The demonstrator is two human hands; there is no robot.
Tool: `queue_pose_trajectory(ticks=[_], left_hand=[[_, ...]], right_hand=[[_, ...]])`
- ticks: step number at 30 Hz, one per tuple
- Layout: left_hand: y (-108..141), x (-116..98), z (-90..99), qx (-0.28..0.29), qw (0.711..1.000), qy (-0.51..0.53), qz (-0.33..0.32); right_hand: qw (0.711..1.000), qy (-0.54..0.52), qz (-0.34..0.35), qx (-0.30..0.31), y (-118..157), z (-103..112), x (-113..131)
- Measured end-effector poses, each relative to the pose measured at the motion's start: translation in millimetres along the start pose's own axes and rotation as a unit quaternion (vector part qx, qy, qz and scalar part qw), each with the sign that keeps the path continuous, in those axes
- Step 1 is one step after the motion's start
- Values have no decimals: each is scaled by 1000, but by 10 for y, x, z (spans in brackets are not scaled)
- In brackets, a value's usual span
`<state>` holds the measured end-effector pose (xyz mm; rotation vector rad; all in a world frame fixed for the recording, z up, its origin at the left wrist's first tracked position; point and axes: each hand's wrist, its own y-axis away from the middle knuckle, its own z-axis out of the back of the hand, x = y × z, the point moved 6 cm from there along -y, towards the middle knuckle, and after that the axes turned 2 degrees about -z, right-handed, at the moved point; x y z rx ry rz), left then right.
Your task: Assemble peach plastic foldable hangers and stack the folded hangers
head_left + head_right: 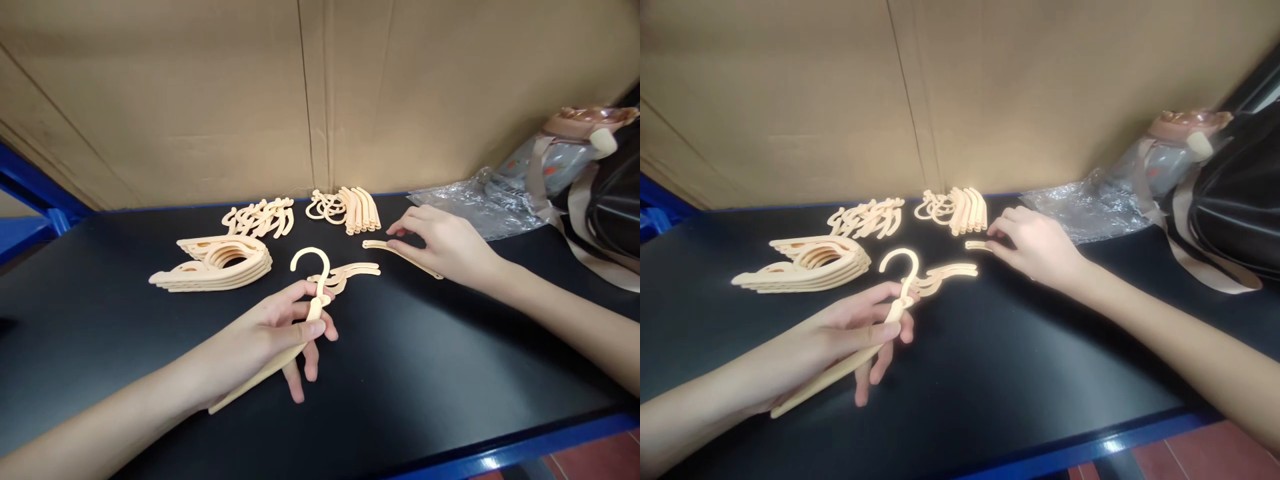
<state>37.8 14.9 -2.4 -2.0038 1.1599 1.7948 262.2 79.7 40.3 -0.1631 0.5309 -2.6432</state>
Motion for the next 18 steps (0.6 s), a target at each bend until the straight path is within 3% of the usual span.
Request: queue_pose_trajectory(ticks=[8,14,18], left_hand=[[26,-20,22,-110,993,39,-17],[29,-43,33,-110,993,32,-10],[11,-39,44,-106,993,48,-14]], right_hand=[[999,10,-31,38,25,-82,-62],[996,-27,-15,85,35,-174,-77],[996,-42,-3,82,42,-178,-37]])
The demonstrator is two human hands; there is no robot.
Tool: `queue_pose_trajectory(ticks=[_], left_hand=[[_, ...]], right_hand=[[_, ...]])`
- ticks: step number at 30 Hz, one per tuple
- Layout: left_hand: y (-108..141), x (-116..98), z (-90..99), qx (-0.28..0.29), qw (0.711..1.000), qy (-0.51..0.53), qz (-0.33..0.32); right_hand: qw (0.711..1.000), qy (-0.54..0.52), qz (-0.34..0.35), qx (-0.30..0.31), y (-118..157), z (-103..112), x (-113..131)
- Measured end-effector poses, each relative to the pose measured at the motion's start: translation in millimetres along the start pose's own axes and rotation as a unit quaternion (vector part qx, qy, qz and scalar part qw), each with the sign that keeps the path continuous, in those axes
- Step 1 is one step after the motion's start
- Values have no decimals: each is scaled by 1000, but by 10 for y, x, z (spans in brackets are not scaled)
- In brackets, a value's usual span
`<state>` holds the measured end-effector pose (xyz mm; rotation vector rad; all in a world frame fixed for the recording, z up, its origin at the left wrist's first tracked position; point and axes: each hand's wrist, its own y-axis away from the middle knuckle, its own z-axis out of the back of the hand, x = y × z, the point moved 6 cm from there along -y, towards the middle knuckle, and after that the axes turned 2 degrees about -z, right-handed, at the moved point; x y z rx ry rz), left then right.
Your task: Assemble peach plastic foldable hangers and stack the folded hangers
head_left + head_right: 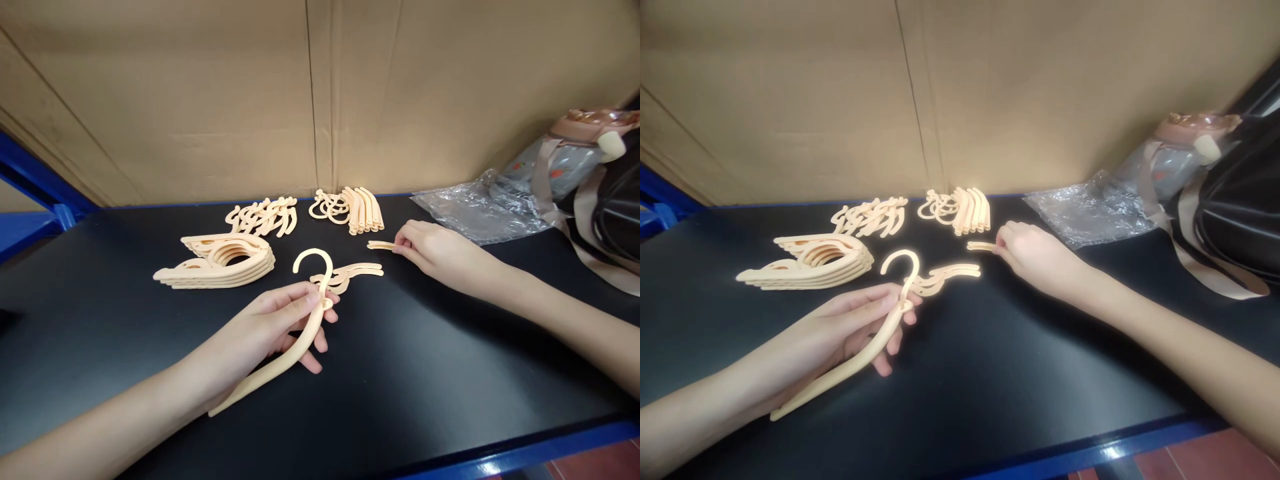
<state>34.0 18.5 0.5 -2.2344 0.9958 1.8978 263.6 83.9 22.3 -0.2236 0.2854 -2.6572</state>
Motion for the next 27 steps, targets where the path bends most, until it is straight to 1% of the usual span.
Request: queue_pose_trajectory(ticks=[3,5,7,11,14,17,20,24,27], left_hand=[[-8,1,5,0,1000,7,-4],[-6,4,3,5,1000,7,1],[2,2,-4,11,1000,5,6],[30,-19,-22,15,1000,-5,9],[42,-9,-17,6,1000,-17,25],[40,8,1,1,999,-37,35],[35,28,8,13,998,-53,40],[37,47,22,19,997,-51,51],[31,47,17,30,998,-36,51]], right_hand=[[999,-45,-12,6,32,35,101],[996,-86,-2,17,69,70,218],[994,-103,26,23,115,110,350],[988,-109,105,32,209,143,573],[975,-128,170,62,269,98,703],[968,-123,203,80,303,37,785],[969,-83,222,69,316,-3,839],[970,-37,239,29,314,-12,872],[970,-22,244,8,312,-5,874]])
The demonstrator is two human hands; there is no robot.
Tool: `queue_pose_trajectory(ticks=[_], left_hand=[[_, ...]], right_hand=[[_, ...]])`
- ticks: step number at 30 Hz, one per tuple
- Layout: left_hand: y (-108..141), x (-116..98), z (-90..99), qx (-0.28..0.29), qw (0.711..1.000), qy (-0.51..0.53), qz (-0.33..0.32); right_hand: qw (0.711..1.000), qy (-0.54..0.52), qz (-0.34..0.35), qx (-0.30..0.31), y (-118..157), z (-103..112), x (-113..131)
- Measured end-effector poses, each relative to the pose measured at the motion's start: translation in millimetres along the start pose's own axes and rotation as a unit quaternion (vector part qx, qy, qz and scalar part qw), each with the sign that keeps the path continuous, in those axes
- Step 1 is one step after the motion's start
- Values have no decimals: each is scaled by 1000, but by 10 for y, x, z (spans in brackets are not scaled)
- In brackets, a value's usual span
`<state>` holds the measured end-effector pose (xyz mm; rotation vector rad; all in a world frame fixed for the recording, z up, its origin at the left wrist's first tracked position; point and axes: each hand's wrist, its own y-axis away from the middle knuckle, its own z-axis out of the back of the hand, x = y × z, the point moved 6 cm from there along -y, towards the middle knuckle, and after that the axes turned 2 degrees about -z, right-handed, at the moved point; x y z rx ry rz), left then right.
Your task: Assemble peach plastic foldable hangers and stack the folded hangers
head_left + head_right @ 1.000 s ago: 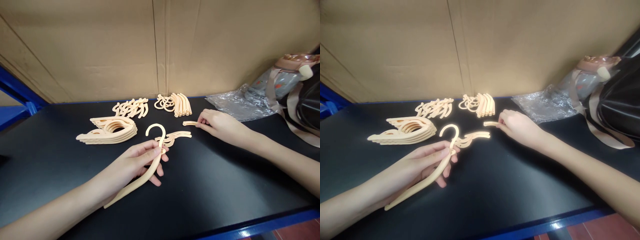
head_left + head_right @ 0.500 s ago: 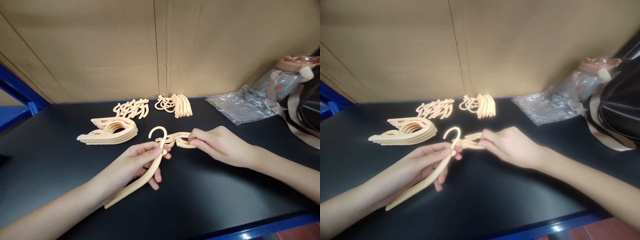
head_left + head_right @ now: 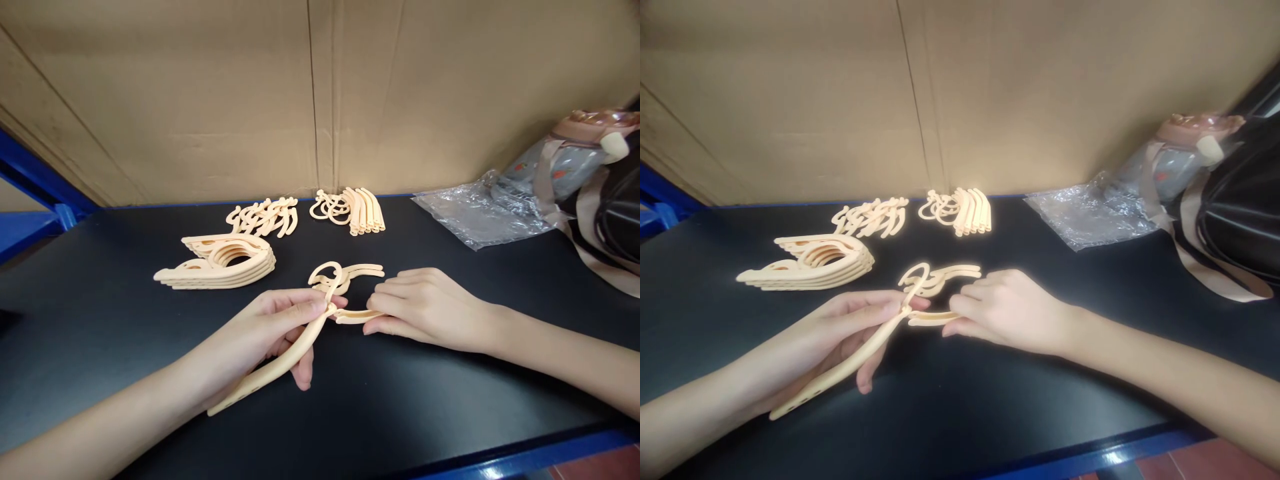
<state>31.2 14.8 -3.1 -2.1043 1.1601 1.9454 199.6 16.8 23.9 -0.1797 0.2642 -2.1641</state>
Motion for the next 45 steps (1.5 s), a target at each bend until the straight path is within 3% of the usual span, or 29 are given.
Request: queue_pose_trajectory(ticks=[10,15,33,45], left_hand=[[-11,-26,-10,-7,1000,-2,5],[-11,-7,-10,26,1000,-5,11],[-26,-7,-46,70,997,-11,-42],[-9,-15,-56,48,998,-23,-36]], right_hand=[[998,18,21,-48,44,39,26],[991,51,58,-105,55,83,80],[968,174,106,-144,72,192,247],[998,-26,-1,-65,74,165,119]])
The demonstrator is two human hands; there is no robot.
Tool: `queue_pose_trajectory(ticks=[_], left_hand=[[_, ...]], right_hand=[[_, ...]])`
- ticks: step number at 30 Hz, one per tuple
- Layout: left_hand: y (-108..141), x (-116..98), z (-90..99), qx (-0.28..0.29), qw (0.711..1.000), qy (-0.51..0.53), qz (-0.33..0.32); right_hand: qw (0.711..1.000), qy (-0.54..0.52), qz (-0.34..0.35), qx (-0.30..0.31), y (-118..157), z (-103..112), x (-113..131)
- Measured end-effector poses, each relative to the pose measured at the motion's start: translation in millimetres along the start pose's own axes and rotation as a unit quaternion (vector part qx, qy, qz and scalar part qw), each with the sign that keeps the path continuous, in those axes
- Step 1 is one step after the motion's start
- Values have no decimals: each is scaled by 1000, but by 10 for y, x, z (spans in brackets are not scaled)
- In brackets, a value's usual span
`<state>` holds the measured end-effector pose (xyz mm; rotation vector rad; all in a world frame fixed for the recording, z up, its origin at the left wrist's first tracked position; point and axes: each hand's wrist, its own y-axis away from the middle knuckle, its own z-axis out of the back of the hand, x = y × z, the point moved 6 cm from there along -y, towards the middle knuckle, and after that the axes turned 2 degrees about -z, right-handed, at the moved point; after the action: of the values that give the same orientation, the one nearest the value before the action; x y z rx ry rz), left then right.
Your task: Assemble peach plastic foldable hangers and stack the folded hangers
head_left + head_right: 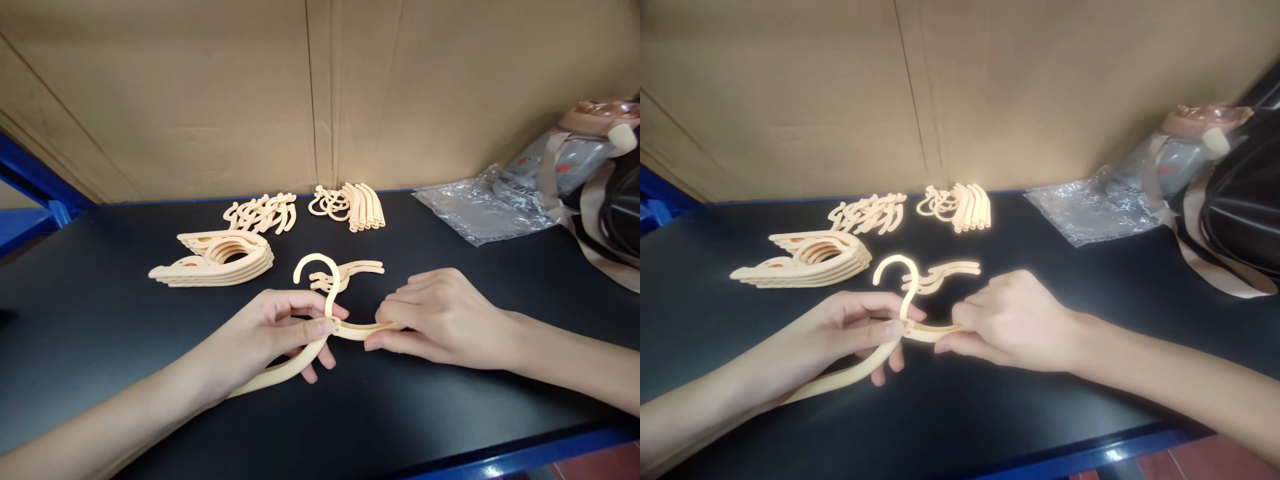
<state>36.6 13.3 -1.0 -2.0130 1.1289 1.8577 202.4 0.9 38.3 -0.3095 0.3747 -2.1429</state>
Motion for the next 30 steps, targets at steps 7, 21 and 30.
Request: queue_pose_trajectory(ticks=[7,21,30], left_hand=[[-19,39,0,-4,999,-33,-20],[-11,-6,-29,-33,999,-29,23],[3,-12,16,-41,999,-8,15]], right_hand=[[997,-37,-48,40,8,-29,-39],[991,126,38,-21,-19,-30,24],[972,226,33,-50,-54,-12,55]])
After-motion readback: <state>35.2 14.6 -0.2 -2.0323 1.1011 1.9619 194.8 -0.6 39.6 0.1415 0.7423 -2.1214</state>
